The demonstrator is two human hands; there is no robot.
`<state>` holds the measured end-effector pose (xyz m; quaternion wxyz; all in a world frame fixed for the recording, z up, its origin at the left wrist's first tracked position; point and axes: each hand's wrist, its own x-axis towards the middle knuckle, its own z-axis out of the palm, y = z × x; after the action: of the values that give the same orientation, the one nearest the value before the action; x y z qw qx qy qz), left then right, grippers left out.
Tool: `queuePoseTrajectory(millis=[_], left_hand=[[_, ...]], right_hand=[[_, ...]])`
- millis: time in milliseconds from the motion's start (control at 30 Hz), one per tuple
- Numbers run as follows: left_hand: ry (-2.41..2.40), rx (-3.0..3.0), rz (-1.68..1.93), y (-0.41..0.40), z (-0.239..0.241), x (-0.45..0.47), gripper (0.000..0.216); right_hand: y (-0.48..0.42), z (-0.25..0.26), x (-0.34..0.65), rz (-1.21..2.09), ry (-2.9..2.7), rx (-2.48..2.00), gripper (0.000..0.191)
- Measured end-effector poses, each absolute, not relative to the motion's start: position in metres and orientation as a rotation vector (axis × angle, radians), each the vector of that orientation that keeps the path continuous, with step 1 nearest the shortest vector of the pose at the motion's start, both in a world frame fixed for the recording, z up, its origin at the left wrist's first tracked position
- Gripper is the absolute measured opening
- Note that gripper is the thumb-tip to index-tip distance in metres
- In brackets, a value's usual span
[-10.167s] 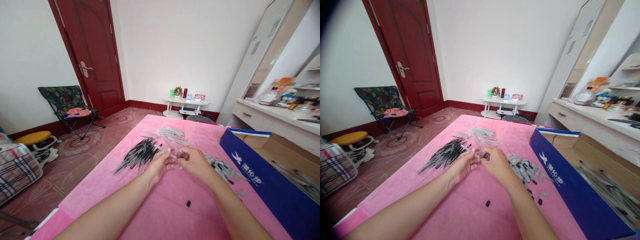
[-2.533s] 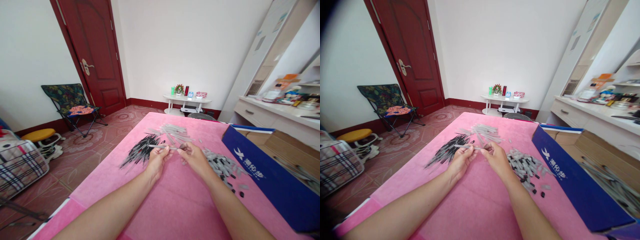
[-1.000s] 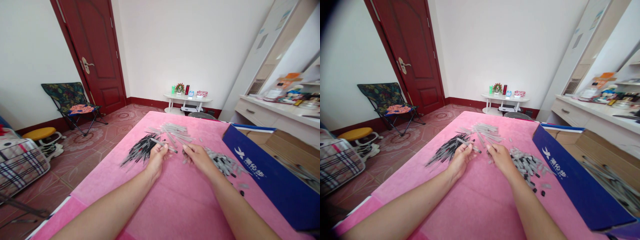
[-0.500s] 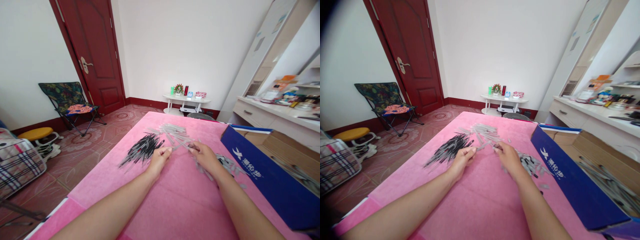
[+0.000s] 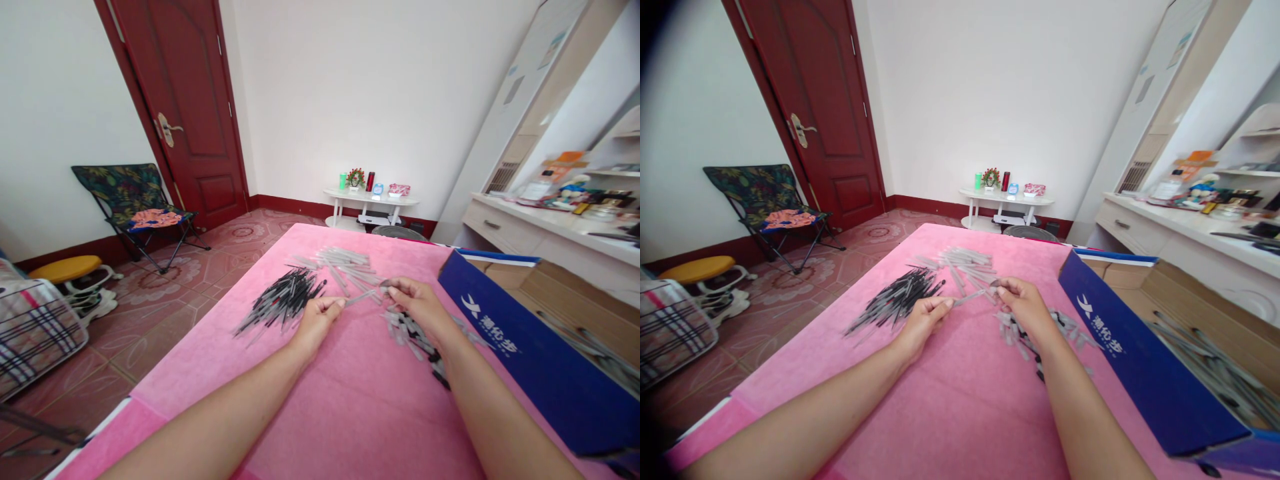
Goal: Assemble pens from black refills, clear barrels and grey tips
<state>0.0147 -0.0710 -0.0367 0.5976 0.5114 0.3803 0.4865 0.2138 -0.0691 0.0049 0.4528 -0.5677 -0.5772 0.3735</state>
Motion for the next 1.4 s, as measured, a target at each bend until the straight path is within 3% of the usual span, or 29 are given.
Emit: queuePoseTrajectory(millis=[433,633,767,967,1200,1400], left_hand=[[0.876,1.124,1.182,-0.070,-0.037,0.014,0.034],[0.854,1.033,1.212,-0.069,-0.039,0.013,0.036],[0.816,1.011,1.228,-0.068,-0.040,0.012,0.036],[0.794,0.978,1.251,-0.066,-0.042,0.011,0.037],[0.767,0.995,1.245,-0.065,-0.046,0.010,0.037],[0.785,0.985,1.242,-0.065,-0.046,0.010,0.037]], right_hand=[[-0.068,0.001,0.212,1.008,-1.306,-1.368,0.024],[-0.068,-0.007,0.201,1.016,-1.306,-1.414,0.011],[-0.068,-0.010,0.194,0.896,-1.496,-1.389,0.008],[-0.069,-0.023,0.187,0.488,-1.948,-1.582,0.019],[-0.081,-0.021,0.176,-0.030,-2.200,-1.830,0.008],[-0.069,-0.019,0.189,0.382,-1.821,-1.605,0.027]])
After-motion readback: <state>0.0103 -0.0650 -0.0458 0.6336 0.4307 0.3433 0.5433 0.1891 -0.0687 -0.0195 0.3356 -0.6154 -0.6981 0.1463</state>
